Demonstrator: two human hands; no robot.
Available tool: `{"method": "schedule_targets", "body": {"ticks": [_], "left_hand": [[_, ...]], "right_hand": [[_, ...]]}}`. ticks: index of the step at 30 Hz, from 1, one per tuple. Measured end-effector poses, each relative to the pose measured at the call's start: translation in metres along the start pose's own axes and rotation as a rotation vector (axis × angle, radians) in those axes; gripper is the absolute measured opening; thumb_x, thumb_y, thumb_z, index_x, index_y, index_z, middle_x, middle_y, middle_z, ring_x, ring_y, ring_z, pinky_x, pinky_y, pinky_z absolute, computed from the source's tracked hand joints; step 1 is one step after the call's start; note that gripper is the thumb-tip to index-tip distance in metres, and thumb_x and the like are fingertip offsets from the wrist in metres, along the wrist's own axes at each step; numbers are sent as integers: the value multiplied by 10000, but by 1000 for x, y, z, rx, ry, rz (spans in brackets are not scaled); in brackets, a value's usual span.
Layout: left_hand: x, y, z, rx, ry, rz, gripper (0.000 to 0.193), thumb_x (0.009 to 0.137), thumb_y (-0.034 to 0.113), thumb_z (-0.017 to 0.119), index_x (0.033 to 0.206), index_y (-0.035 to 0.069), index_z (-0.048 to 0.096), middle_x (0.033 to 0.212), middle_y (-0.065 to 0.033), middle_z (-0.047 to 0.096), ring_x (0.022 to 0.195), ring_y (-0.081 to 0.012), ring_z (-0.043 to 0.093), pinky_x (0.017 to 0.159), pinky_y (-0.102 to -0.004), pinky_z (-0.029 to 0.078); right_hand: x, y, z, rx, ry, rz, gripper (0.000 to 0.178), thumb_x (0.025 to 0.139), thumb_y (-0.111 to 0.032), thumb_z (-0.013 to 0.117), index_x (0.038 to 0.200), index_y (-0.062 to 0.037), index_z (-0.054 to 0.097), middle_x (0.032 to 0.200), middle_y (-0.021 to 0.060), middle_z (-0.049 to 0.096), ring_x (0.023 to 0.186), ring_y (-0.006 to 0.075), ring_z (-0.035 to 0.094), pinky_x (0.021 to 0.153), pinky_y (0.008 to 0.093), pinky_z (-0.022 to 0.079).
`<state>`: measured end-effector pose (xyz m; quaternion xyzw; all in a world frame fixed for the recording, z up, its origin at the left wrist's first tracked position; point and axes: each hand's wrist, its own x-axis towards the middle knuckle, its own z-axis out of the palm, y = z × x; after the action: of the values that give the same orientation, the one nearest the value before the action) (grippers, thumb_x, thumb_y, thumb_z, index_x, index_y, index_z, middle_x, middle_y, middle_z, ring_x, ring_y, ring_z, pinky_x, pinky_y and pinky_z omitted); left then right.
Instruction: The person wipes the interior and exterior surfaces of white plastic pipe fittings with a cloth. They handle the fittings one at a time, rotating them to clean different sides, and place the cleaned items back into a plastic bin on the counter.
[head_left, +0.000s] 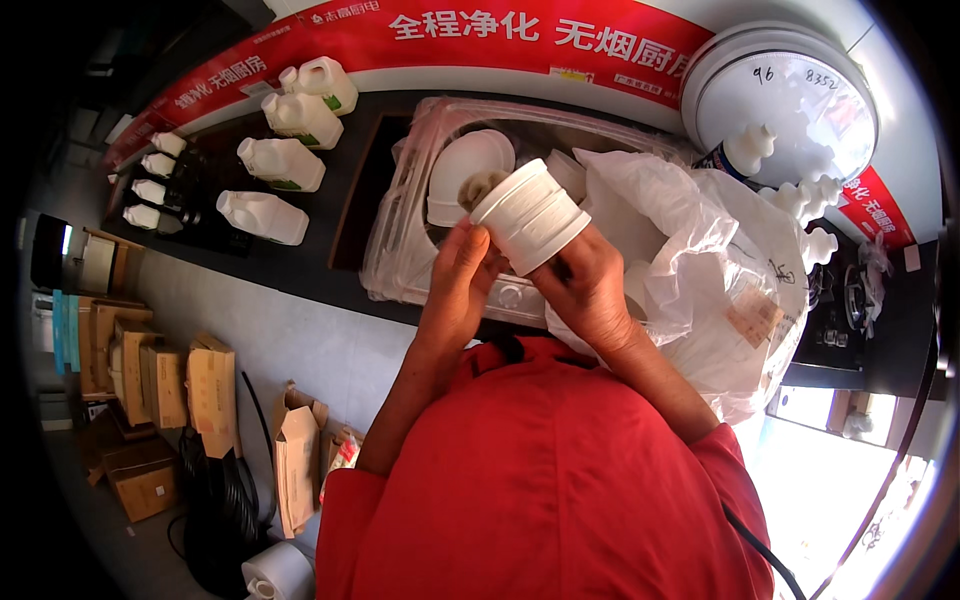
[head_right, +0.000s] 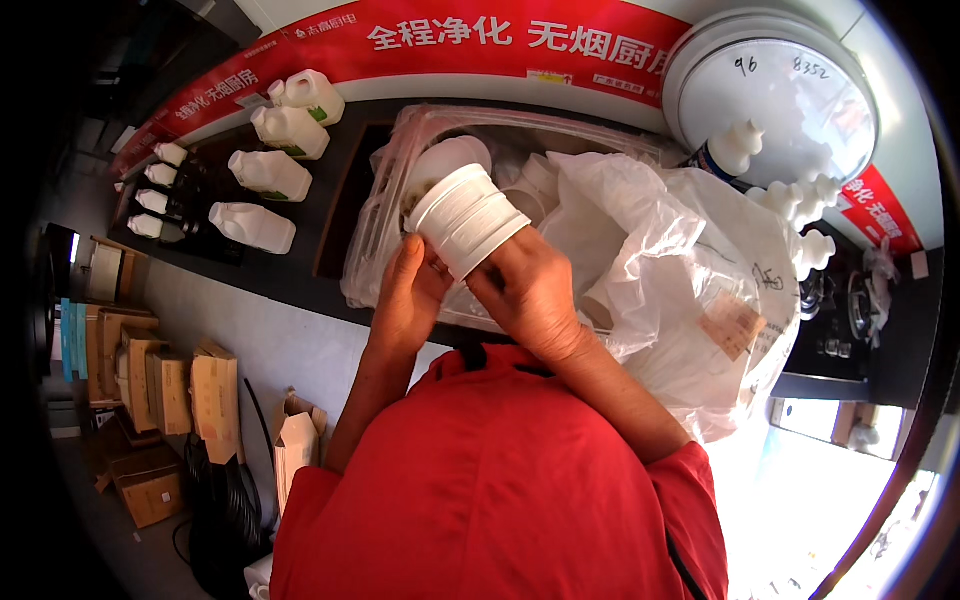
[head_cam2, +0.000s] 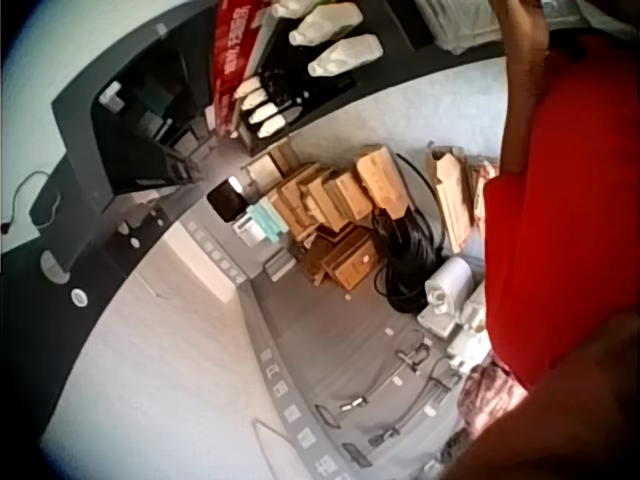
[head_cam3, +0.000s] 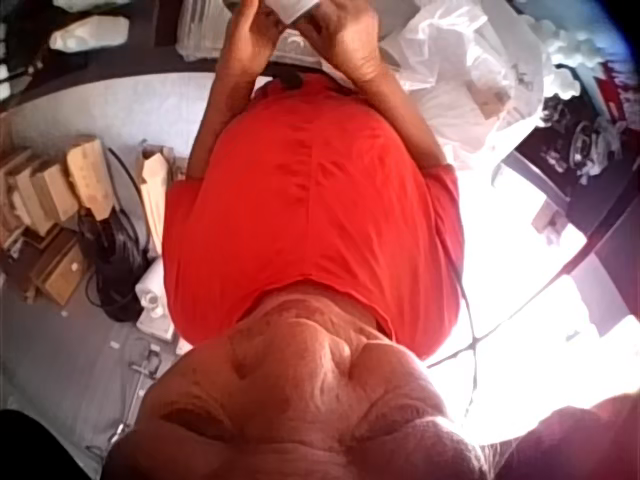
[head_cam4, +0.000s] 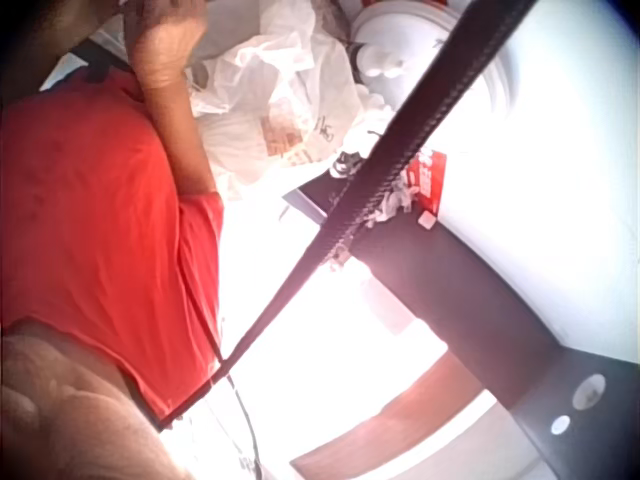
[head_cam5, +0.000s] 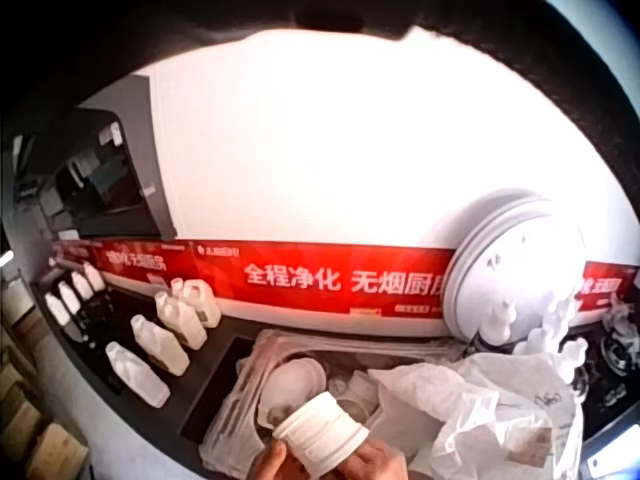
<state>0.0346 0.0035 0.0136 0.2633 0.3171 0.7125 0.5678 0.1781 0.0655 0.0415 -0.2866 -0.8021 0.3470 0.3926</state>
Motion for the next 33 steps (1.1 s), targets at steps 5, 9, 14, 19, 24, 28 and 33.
{"method": "schedule_targets", "body": {"ticks": [5, 9, 14, 19, 24, 28, 33], "left_hand": [[-2, -4, 14, -198, 55, -125, 561, 956, 452, 476, 1352, 59, 413, 1236, -76, 537, 1140, -220, 524, 975, -375, 426], [-2, -13, 4, -158, 58, -113, 588, 949, 460, 477, 1347, 33, 410, 1269, -130, 525, 1164, -246, 521, 993, -389, 422], [-5, -11, 0, -157, -76, -56, 609, 947, 453, 470, 1348, 1, 398, 1320, -199, 487, 1211, -275, 497, 1026, -400, 404], [-1, -8, -6, -83, -30, -56, 598, 954, 440, 458, 1370, 19, 378, 1316, -155, 498, 1216, -262, 484, 1040, -402, 367], [-2, -11, -4, -47, -43, -11, 559, 954, 414, 486, 1353, 33, 396, 1301, -103, 504, 1217, -220, 467, 1045, -370, 335], [-3, -12, 0, -72, 59, -74, 564, 948, 392, 512, 1351, 15, 391, 1285, -124, 516, 1187, -236, 499, 1006, -375, 390], [-4, -20, -12, -160, 30, -62, 582, 943, 383, 519, 1357, -3, 384, 1296, -172, 514, 1193, -277, 511, 1018, -407, 401]], "right_hand": [[-4, 6, 9, -308, -39, -320, 262, 650, -83, 721, 908, -81, 679, 808, 95, 627, 735, 263, 626, 591, 353, 519], [-16, 4, 21, 289, -94, 201, 184, 780, -103, 697, 953, -43, 676, 889, 92, 665, 786, 202, 654, 615, 317, 535], [-8, 0, 9, 1493, -130, 803, 202, 916, -135, 592, 1076, -21, 637, 986, 63, 671, 854, 178, 658, 747, 298, 552], [-13, 8, 20, 1511, -56, 745, 183, 912, -128, 600, 1060, -29, 643, 990, 71, 670, 853, 165, 654, 747, 299, 546], [-13, 20, 23, 419, -75, 255, 140, 889, -91, 618, 999, -12, 655, 910, 43, 659, 798, 126, 627, 680, 279, 500], [-20, 14, 32, 448, -56, 216, 157, 879, -95, 625, 1014, -21, 656, 962, 48, 650, 821, 174, 637, 714, 300, 511], [-16, 14, 18, 1427, -140, 793, 260, 897, -161, 589, 1125, -39, 613, 1062, 81, 636, 883, 240, 643, 768, 322, 532]]}}
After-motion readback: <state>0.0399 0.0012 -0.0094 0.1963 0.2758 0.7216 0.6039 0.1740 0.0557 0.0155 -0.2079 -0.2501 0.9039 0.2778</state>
